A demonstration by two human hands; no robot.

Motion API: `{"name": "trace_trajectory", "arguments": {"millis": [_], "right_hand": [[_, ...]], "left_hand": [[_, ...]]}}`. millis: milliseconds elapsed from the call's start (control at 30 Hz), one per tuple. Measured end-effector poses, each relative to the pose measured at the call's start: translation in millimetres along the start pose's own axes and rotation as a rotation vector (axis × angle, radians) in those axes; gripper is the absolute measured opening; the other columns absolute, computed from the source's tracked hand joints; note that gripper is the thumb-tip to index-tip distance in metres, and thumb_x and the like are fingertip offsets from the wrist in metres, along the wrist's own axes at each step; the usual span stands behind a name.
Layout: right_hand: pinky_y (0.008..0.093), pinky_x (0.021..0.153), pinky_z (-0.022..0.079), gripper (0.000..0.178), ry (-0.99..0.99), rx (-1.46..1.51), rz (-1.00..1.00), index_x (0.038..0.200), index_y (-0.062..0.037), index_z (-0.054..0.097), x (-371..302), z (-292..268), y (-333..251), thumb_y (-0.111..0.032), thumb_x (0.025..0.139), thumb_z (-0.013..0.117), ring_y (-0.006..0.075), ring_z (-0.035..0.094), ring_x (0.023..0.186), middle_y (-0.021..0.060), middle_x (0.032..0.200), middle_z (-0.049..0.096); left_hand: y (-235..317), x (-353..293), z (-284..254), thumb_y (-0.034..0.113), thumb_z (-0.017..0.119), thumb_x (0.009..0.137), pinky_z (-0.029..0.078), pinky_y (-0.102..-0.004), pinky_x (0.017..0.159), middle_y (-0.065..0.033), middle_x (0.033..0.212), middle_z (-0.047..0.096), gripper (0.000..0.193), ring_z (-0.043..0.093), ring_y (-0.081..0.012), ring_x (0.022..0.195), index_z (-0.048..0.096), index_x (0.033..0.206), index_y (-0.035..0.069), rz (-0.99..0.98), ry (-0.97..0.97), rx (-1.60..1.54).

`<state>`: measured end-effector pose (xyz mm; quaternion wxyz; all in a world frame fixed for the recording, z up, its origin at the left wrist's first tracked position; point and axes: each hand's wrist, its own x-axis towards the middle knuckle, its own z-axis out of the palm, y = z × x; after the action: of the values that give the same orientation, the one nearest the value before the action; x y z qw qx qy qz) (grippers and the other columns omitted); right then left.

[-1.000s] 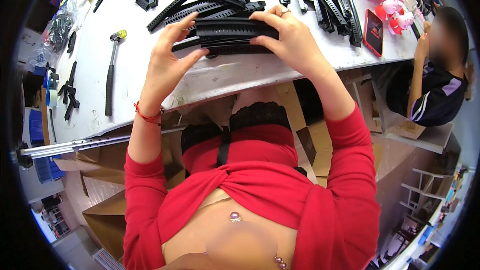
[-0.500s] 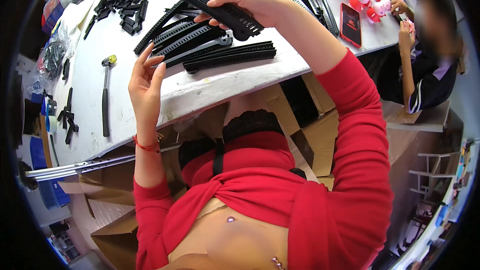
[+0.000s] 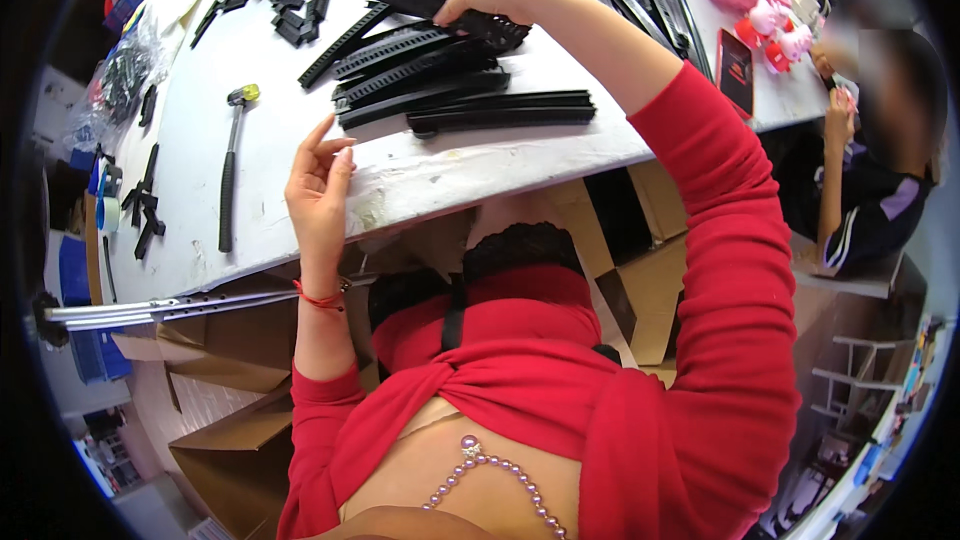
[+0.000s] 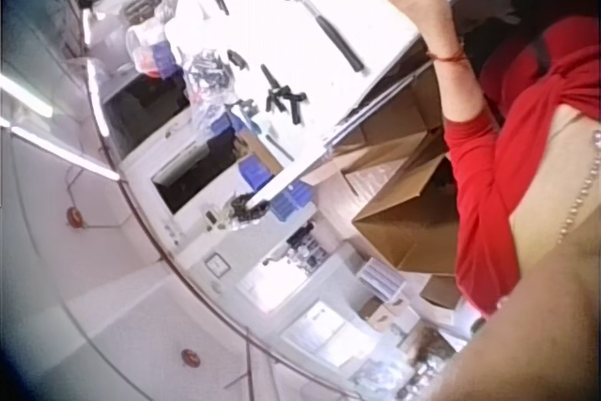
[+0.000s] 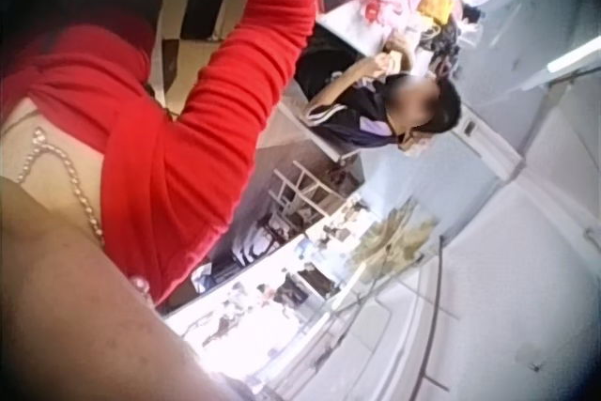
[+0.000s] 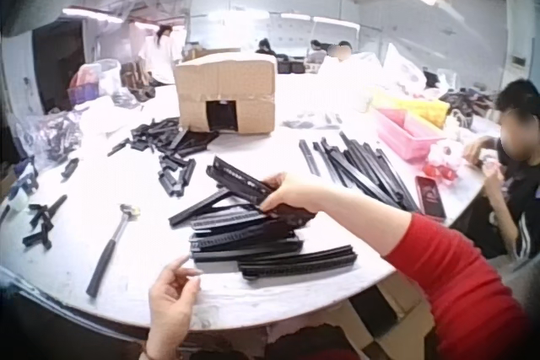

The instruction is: Assembling black plastic components using a rubber mallet and hands at a factory workbench.

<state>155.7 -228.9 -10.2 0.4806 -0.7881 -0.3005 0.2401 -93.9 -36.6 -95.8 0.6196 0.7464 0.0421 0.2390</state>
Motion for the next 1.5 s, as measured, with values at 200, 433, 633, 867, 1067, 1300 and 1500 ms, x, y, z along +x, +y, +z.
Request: {"name": "trace_trajectory", "arguments": {"millis": [200,433,633,867,1067,1300,1500], "right_hand": [[0.026,0.077,0.049,0.041,0.163,-0.509,-0.151,0.117,-0.0009,0.069,0.0,18.4,-21.5,0.0,0.076,0.072,0.0124,0.061,0.08,0.0083,0.088,0.07],[0.03,0.086,0.051,0.039,0.238,-0.703,-0.202,0.12,-0.0082,0.068,9.1,23.8,-4.0,0.001,0.082,0.067,0.0211,0.068,0.087,0.0124,0.099,0.073],[0.0262,0.084,0.046,0.034,0.396,-0.654,-0.306,0.123,-0.0018,0.062,-0.3,12.9,-32.9,-0.02,0.095,0.064,0.0209,0.062,0.09,0.0127,0.1,0.064],[0.0538,0.107,0.047,0.015,0.266,0.978,0.011,0.103,-0.0018,0.057,-17.6,53.9,-46.3,-0.016,0.102,0.052,0.0263,0.062,0.104,0.0118,0.099,0.062],[0.0346,0.091,0.061,0.029,0.308,1.27,0.175,0.113,0.015,0.035,-29.2,92.1,-17.3,-0.011,0.103,0.044,0.0337,0.064,0.103,0.0269,0.114,0.049],[0.0412,0.11,0.045,0.072,0.15,0.702,-0.227,0.141,0.0237,0.007,-68.1,74.8,-18.8,-0.01,0.098,0.053,0.039,0.05,0.125,0.0393,0.142,0.028],[0.035,0.086,0.05,0.035,0.265,-0.668,-0.337,0.111,-0.01,0.066,-128.1,62.1,2.9,-0.025,0.082,0.077,0.0243,0.06,0.1,0.0093,0.103,0.061]], "left_hand": [[0.3,-2.7,1.2,0.002,0.062,0.094,0.049,-0.0221,0.072,-0.0025,0.099,0.066,0.035,0.058,-0.0065,0.079,0.062,0.129,0.006,0.008,0.046,0.034],[-1.8,-1.1,0.2,0.001,0.063,0.092,0.05,-0.0232,0.07,-0.0041,0.096,0.066,0.031,0.058,-0.0086,0.075,0.065,0.123,0.005,0.03,0.058,0.029],[1.8,-2.1,1.0,0.001,0.063,0.092,0.049,-0.0233,0.069,-0.0045,0.095,0.066,0.031,0.058,-0.0092,0.075,0.066,0.122,0.006,0.023,0.065,0.042],[-0.2,-9.6,-3.9,0.0,0.062,0.092,0.049,-0.023,0.069,-0.0039,0.094,0.065,0.029,0.058,-0.0092,0.075,0.067,0.12,0.006,0.053,0.095,0.058],[5.1,-3.0,4.4,0.001,0.062,0.093,0.049,-0.0231,0.069,-0.0032,0.094,0.065,0.027,0.057,-0.0086,0.076,0.067,0.119,0.006,0.046,0.06,0.083],[2.4,-4.2,-0.6,0.001,0.058,0.095,0.048,-0.0224,0.078,-0.0041,0.099,0.064,0.027,0.058,-0.0082,0.084,0.065,0.122,0.004,0.042,0.053,0.069],[3.5,-5.9,-1.6,-0.001,0.055,0.097,0.048,-0.0229,0.084,-0.0047,0.104,0.064,0.028,0.058,-0.0084,0.091,0.064,0.123,0.001,0.053,0.01,0.091]]}}
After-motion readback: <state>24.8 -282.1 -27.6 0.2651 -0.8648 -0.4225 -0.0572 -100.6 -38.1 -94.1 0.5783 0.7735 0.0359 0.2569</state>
